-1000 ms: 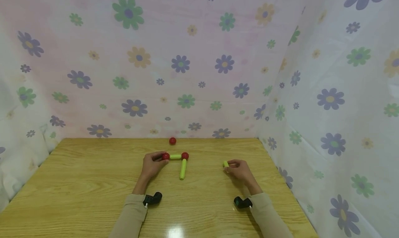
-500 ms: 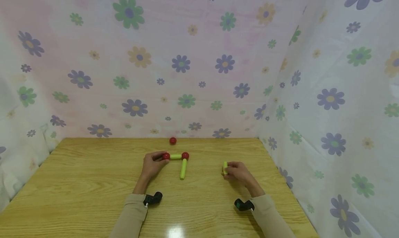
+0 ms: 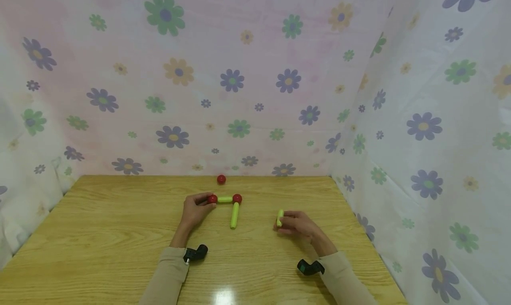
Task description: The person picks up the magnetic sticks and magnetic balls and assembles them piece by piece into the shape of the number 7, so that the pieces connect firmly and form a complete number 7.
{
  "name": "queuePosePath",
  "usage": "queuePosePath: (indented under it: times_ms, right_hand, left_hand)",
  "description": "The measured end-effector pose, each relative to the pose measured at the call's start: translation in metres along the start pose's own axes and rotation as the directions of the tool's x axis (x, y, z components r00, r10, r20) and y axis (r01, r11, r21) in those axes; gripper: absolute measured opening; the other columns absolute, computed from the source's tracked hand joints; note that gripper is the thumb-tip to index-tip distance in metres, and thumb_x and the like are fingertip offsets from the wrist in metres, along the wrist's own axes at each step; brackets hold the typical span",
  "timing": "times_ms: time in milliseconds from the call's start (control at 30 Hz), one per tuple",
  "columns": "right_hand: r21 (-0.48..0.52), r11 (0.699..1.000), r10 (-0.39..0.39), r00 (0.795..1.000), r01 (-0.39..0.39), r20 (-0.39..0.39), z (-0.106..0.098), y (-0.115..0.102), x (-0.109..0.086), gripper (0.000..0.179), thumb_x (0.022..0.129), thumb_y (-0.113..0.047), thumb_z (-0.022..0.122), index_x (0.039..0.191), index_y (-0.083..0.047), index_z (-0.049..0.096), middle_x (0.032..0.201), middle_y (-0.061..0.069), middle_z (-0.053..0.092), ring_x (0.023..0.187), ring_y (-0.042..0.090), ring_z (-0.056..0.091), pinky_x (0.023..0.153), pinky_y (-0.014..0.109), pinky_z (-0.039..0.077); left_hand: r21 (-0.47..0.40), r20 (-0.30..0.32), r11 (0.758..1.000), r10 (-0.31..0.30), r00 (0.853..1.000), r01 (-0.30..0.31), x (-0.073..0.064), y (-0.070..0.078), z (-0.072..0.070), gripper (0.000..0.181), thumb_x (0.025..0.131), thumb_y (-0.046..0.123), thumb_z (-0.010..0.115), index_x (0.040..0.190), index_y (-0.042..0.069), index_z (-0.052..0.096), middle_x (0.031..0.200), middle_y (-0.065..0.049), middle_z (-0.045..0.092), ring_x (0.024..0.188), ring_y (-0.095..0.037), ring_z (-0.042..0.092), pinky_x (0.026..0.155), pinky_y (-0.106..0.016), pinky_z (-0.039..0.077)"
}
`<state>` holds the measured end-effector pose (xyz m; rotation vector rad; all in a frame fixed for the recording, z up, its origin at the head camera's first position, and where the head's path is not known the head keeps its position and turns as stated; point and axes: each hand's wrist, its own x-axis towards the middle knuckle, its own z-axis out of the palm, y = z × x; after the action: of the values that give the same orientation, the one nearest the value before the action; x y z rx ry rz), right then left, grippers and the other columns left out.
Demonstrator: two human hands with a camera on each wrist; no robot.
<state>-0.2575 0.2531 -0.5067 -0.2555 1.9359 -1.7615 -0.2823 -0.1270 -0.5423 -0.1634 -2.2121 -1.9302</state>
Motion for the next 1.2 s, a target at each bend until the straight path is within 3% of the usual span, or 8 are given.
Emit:
queuePosePath:
  times_ms: [167, 233, 467, 700, 967, 1200]
  right_hand:
    - [0.014, 1.000, 0.001, 0.999, -0.002, 0.052, 0.012, -0.001, -0.002, 0.049, 0.107, -0.016, 0.054, 0.140, 0.019, 0.044, 0.111, 0.011, 0.072, 0.107, 0.022, 0.072, 0.097, 0.035, 0.059]
    - [0.024, 1.000, -0.007, 0.998, 0.005, 0.070, 0.018, -0.003, -0.003, 0.051, 0.107, -0.017, 0.054, 0.139, 0.020, 0.043, 0.112, 0.011, 0.071, 0.109, 0.023, 0.071, 0.097, 0.036, 0.059]
    - [0.056, 0.998, -0.022, 0.993, 0.016, 0.116, 0.041, -0.004, -0.003, 0.052, 0.107, -0.015, 0.054, 0.140, 0.022, 0.040, 0.115, 0.012, 0.069, 0.110, 0.023, 0.071, 0.096, 0.036, 0.059]
    - [0.071, 0.997, 0.013, 0.991, -0.022, 0.134, 0.062, 0.004, 0.002, 0.046, 0.105, -0.012, 0.055, 0.139, 0.017, 0.045, 0.113, 0.012, 0.071, 0.106, 0.021, 0.072, 0.090, 0.030, 0.061]
    - [0.016, 0.998, 0.056, 0.988, -0.058, 0.141, 0.083, 0.006, 0.007, 0.036, 0.103, -0.014, 0.059, 0.131, 0.010, 0.058, 0.109, 0.009, 0.073, 0.100, 0.018, 0.071, 0.086, 0.032, 0.063]
    - [-0.029, 0.996, 0.091, 0.988, -0.088, 0.123, 0.098, 0.005, 0.011, 0.039, 0.101, -0.016, 0.063, 0.131, 0.008, 0.061, 0.103, 0.007, 0.074, 0.091, 0.015, 0.072, 0.083, 0.032, 0.063]
  left_hand:
    - [0.015, 0.016, 1.000, 0.011, 1.000, -0.012, -0.008, 0.022, -0.001, 0.041, 0.085, -0.011, 0.075, 0.125, -0.016, 0.064, 0.125, -0.036, 0.064, 0.120, -0.048, 0.062, 0.100, -0.047, 0.055]
    - [0.018, 0.016, 1.000, 0.014, 1.000, -0.014, -0.008, 0.024, -0.001, 0.041, 0.085, -0.011, 0.075, 0.124, -0.017, 0.064, 0.125, -0.036, 0.064, 0.119, -0.048, 0.062, 0.099, -0.046, 0.056]
    - [-0.008, -0.001, 1.000, -0.005, 1.000, 0.005, 0.001, -0.001, -0.001, 0.042, 0.084, -0.007, 0.078, 0.125, -0.010, 0.068, 0.126, -0.031, 0.066, 0.120, -0.042, 0.064, 0.097, -0.036, 0.058]
    - [-0.024, 0.001, 1.000, -0.005, 1.000, 0.005, 0.002, -0.004, -0.001, 0.042, 0.084, -0.006, 0.079, 0.125, -0.010, 0.068, 0.127, -0.031, 0.065, 0.120, -0.043, 0.063, 0.097, -0.036, 0.058]
    - [-0.003, 0.042, 1.000, -0.021, 0.999, 0.022, -0.011, 0.031, -0.002, 0.043, 0.086, -0.011, 0.073, 0.127, -0.018, 0.062, 0.127, -0.037, 0.062, 0.121, -0.048, 0.060, 0.097, -0.035, 0.058]
    - [-0.028, 0.015, 0.999, -0.033, 0.999, 0.034, 0.001, 0.001, 0.001, 0.044, 0.085, -0.011, 0.075, 0.127, -0.014, 0.064, 0.128, -0.034, 0.063, 0.122, -0.046, 0.061, 0.095, -0.031, 0.059]
